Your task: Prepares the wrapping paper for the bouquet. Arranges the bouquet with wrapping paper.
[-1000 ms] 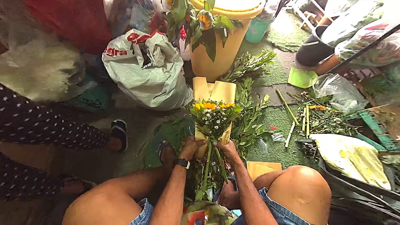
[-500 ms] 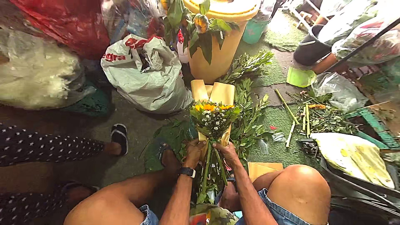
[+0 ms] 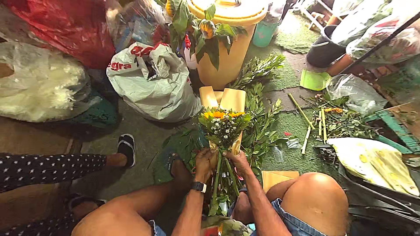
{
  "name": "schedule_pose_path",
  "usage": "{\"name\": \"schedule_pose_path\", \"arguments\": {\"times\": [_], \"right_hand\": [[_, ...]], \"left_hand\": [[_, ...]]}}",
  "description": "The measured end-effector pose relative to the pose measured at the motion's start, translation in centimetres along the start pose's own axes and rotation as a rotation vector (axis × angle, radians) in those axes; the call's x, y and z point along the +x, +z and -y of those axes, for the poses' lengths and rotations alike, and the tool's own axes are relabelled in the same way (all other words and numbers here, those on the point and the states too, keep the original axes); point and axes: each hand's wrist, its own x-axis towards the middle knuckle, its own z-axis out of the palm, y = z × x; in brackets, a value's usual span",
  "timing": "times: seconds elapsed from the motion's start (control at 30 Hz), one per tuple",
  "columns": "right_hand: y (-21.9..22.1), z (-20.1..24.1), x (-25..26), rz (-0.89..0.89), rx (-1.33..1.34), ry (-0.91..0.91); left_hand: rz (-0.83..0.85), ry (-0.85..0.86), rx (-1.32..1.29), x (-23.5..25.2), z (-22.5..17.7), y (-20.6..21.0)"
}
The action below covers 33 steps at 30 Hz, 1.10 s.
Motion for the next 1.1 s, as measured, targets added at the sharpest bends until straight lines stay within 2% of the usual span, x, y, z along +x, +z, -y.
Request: {"name": "schedule_pose_path", "arguments": {"times": [0.07,0.23,0.37,0.47,0.53,0.67,0.87,0.97,1.1], "right_hand": [[0.0,-0.1,0.0,0.003,0.003,-0.003],[-0.1,-0.3,0.1,0.0,0.003,0.002],[0.1,-0.1,0.0,0.003,0.004,0.016],[0.0,0.0,0.0,0.007,0.016,0.008],[0.0,-0.2,0.1,0.009,0.025,0.005],[0.0,-0.1,0.2,0.01,0.008,0.007],[0.0,0.1,0.0,0.026,0.022,0.014],[-0.2,0.2,-0.1,0.032,0.008,0.017],[-0.4,0.4,-0.2,0.04,0.023,0.008]], "left_hand": [[-0.04,0.051,0.009,-0.1,0.7,0.2],[-0.143,0.184,0.216,0.0,1.1,2.4],[-0.134,0.205,0.332,0.2,0.8,2.4],[-0.066,0.19,0.431,0.1,0.4,2.0],[-0.015,0.158,0.444,0.2,0.0,1.6],[0.136,-0.01,0.285,2.2,-0.7,0.6],[0.575,-0.36,0.199,5.8,-1.2,-1.6],[0.595,-0.398,0.141,5.5,-0.5,-1.0],[0.496,-0.373,0.17,3.2,-1.5,1.6]]}}
